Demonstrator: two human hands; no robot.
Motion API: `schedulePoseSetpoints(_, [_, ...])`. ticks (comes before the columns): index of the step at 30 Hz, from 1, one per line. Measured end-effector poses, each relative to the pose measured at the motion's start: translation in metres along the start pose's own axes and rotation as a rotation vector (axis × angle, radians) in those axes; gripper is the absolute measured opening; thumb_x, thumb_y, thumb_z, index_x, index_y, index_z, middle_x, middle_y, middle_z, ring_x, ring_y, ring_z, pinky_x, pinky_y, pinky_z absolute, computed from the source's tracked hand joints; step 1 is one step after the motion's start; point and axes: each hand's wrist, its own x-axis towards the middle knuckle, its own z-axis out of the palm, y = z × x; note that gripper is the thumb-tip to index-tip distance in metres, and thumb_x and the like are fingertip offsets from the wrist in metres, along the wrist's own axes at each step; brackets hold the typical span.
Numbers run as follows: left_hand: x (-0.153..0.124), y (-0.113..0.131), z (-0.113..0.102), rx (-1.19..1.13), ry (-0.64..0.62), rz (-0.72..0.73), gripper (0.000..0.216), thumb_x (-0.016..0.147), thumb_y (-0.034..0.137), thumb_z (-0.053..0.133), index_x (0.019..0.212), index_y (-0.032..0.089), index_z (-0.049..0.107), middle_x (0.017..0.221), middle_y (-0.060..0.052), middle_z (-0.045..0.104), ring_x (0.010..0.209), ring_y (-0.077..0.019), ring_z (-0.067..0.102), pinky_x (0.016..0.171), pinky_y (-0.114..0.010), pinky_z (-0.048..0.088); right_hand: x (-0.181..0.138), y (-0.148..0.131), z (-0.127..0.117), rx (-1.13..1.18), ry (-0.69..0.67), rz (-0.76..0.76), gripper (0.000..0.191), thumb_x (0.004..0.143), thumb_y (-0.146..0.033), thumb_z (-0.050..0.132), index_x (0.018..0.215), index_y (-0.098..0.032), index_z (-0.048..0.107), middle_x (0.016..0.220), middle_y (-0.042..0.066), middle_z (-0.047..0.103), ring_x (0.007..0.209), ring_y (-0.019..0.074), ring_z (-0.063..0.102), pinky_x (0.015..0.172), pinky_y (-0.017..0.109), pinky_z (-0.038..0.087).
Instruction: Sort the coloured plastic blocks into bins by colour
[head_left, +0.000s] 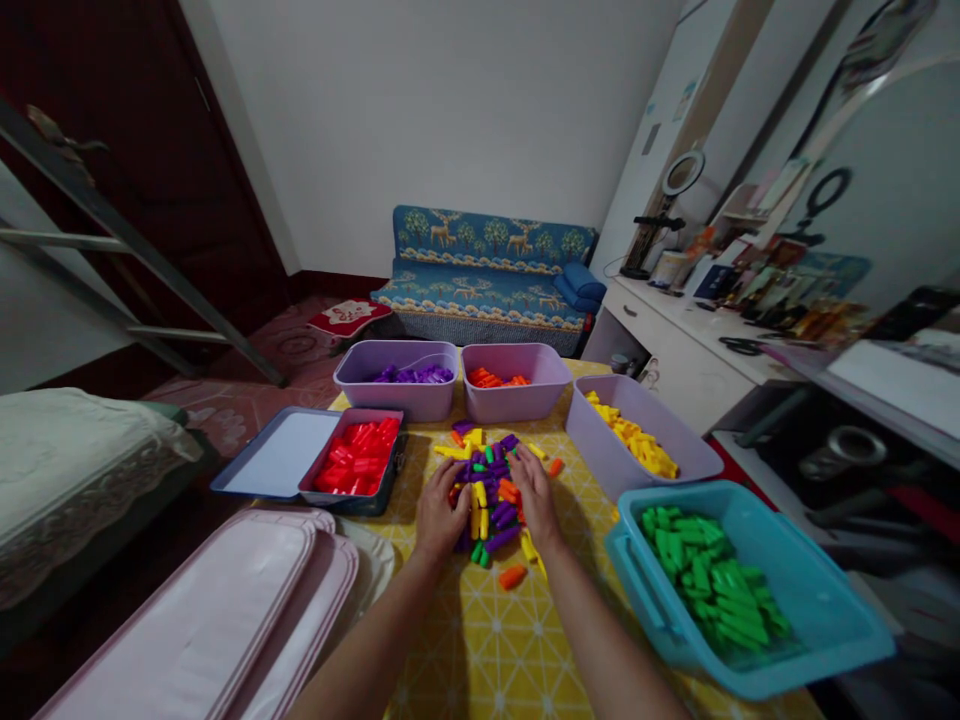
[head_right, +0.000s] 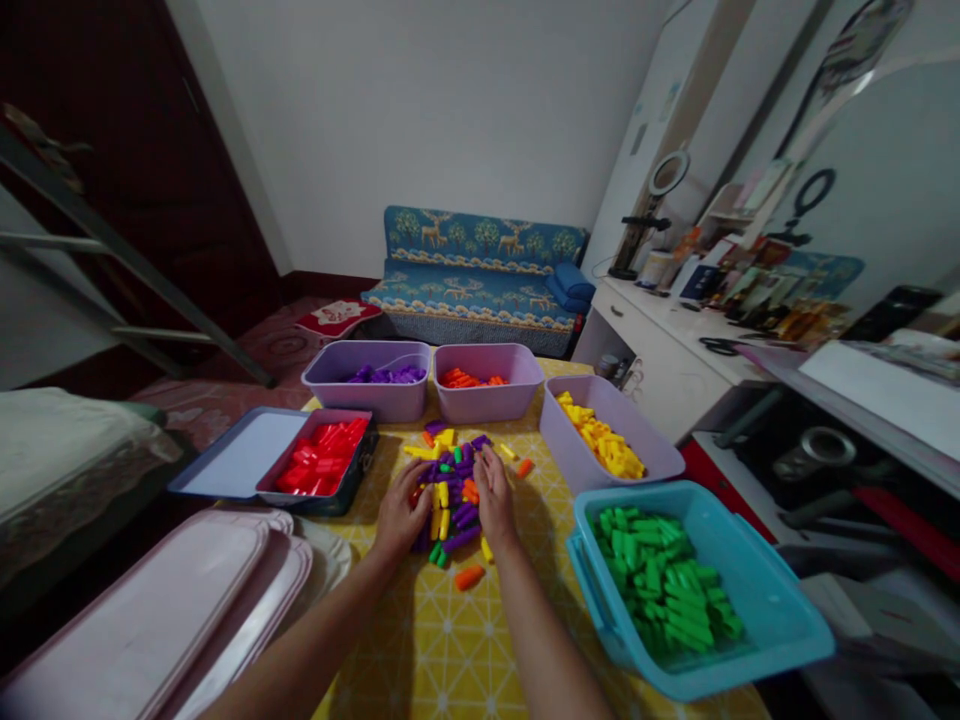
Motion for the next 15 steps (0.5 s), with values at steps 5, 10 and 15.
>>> schedulePoseSetpoints(5, [0.000, 0.003, -0.002, 0.000, -0.003, -0.003, 0.036, 0.088, 0.024, 0.053, 0.122, 0.023, 0.063, 0.132, -0.008, 0.061, 0.125, -0.0238, 0.055, 0.108, -0.044, 0.043, -0.007, 0.022, -0.042, -0.354, 0.240, -0.072, 0.041, 0.087, -0.032, 0.041, 0.115, -0.015, 0.066, 0.120, 0.015, 0.068, 0.116, 0.0256, 0.061, 0.102, 0.046, 0.046])
schedulePoseSetpoints(10, [0.001, 0.002, -0.002, 0.000, -0.014, 0.004, 0.036, 0.088, 0.023, 0.053, 0.121, 0.024, 0.065, 0.132, -0.008, 0.061, 0.124, -0.0236, 0.055, 0.108, -0.044, 0.043, -0.001, 0.041, -0.062, -0.482, 0.177, -0.125, 0.032, 0.072, -0.016, 0.051, 0.095, -0.018, 0.073, 0.112, 0.012, 0.071, 0.112, 0.0247, 0.062, 0.105, 0.044, 0.044])
schedulePoseSetpoints(15, [0.001, 0.002, -0.003, -0.009, -0.018, 0.009, 0.038, 0.085, 0.019, 0.052, 0.121, 0.024, 0.065, 0.130, -0.007, 0.061, 0.124, -0.0236, 0.055, 0.108, -0.045, 0.043, -0.003, 0.043, -0.057, -0.521, 0.120, -0.220, 0.030, 0.084, -0.025, 0.047, 0.100, -0.017, 0.072, 0.112, 0.013, 0.071, 0.108, 0.0233, 0.064, 0.101, 0.043, 0.047])
